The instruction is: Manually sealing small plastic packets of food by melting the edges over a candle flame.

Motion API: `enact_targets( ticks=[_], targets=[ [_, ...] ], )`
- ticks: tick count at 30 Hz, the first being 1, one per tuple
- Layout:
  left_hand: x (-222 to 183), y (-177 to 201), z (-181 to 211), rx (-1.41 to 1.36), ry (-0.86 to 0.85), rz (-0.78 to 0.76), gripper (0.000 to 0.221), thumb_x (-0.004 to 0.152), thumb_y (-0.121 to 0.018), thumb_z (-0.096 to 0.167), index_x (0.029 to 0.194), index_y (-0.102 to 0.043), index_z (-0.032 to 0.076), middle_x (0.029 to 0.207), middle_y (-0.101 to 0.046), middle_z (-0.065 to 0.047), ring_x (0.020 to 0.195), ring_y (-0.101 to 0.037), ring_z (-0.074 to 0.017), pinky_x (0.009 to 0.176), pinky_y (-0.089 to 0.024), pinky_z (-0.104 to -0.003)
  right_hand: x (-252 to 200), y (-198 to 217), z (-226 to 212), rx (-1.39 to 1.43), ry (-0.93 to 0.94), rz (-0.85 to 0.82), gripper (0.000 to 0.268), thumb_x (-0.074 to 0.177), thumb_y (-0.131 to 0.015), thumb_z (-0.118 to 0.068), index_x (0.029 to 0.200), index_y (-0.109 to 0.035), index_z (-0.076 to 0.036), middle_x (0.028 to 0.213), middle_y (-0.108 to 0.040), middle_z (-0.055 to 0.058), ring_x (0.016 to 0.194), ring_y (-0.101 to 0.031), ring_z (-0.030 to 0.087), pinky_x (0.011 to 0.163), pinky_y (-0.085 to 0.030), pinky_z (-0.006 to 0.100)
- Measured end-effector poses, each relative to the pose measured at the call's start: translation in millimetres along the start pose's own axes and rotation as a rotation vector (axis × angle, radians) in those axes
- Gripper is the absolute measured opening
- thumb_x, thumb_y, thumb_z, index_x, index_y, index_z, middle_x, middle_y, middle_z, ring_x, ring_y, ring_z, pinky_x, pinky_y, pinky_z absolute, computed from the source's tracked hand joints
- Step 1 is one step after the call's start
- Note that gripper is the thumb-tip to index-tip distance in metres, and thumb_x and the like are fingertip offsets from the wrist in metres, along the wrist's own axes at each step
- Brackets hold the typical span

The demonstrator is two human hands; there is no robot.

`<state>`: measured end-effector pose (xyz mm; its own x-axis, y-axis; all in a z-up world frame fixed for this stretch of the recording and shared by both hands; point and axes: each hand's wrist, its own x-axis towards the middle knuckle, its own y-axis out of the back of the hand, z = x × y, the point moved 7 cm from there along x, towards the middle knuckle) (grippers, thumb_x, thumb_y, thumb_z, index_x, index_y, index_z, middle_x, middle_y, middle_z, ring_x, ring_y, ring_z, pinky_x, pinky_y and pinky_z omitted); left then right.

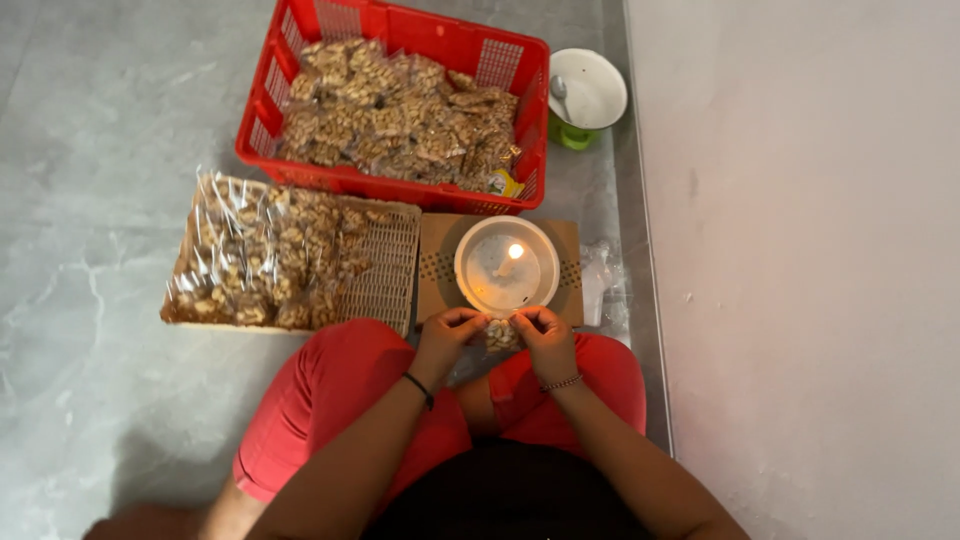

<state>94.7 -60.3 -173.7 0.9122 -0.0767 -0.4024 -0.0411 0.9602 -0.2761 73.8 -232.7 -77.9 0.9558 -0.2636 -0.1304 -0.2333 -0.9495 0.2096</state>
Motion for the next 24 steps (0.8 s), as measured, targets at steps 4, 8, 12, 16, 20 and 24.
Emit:
enact_targets(
  ticks=[4,8,12,16,20,24],
  targets=[
    [-17.5,-2.5,39.8,-0.033,-0.026,0.056,0.019,0.084,-0.085,0.014,0.095,-0.08,-0.001,0.076,-0.073,-0.014,0.069,-0.065,-0.0151,0.064,-0.06,-0.029,20.1,-2.3,11.5,0.066,-0.022,0.021,0.011,0.088,-0.082,-0.015,0.083,-0.078,-0.006,0.067,-0.069,0.006,0.065,-0.057,0.01,0.06,-0.053,0.026],
    [-23.4,-3.6,71.7,-0.023,-0.056,0.142,0.017,0.081,-0.085,0.012,0.093,-0.082,0.0,0.074,-0.073,-0.015,0.067,-0.066,-0.0155,0.063,-0.06,-0.03,36.1,-8.8,13.2,0.12,-0.075,0.002,0.012,0.086,-0.081,-0.013,0.079,-0.076,-0.005,0.059,-0.061,0.006,0.059,-0.054,0.011,0.053,-0.049,0.024],
    [-8.1,2.7,70.3,-0.086,0.015,0.213,0.017,0.081,-0.085,0.012,0.091,-0.08,-0.001,0.073,-0.073,-0.014,0.067,-0.07,-0.0169,0.068,-0.059,-0.028,34.6,-18.2,-33.5,0.209,-0.12,0.01,0.011,0.086,-0.08,-0.012,0.078,-0.074,-0.006,0.062,-0.059,0.0,0.061,-0.055,0.007,0.056,-0.049,0.02],
    [-0.1,-5.5,80.5,-0.124,0.023,0.225,0.018,0.08,-0.084,0.01,0.09,-0.077,-0.004,0.072,-0.072,-0.016,0.067,-0.072,-0.0187,0.068,-0.059,-0.027,61.2,-21.1,-9.1,0.233,-0.128,0.007,0.013,0.086,-0.08,-0.012,0.078,-0.074,-0.004,0.061,-0.062,0.005,0.059,-0.057,0.009,0.056,-0.052,0.023],
    [8.6,-7.7,81.2,-0.137,0.019,0.261,0.018,0.077,-0.087,0.012,0.083,-0.076,-0.002,0.069,-0.07,-0.016,0.065,-0.07,-0.02,0.067,-0.057,-0.027,65.4,-22.8,-10.8,0.296,-0.241,0.0,0.011,0.087,-0.079,-0.009,0.08,-0.072,-0.003,0.066,-0.061,0.006,0.061,-0.059,0.013,0.061,-0.057,0.025],
    [7.7,-11.0,90.0,-0.136,0.02,0.281,0.02,0.076,-0.088,0.013,0.082,-0.076,-0.003,0.068,-0.069,-0.015,0.064,-0.069,-0.0185,0.067,-0.056,-0.026,59.1,-23.8,-31.8,0.294,-0.301,0.007,0.008,0.088,-0.076,-0.007,0.083,-0.072,-0.002,0.068,-0.06,0.006,0.062,-0.058,0.012,0.061,-0.057,0.022]
  ],
)
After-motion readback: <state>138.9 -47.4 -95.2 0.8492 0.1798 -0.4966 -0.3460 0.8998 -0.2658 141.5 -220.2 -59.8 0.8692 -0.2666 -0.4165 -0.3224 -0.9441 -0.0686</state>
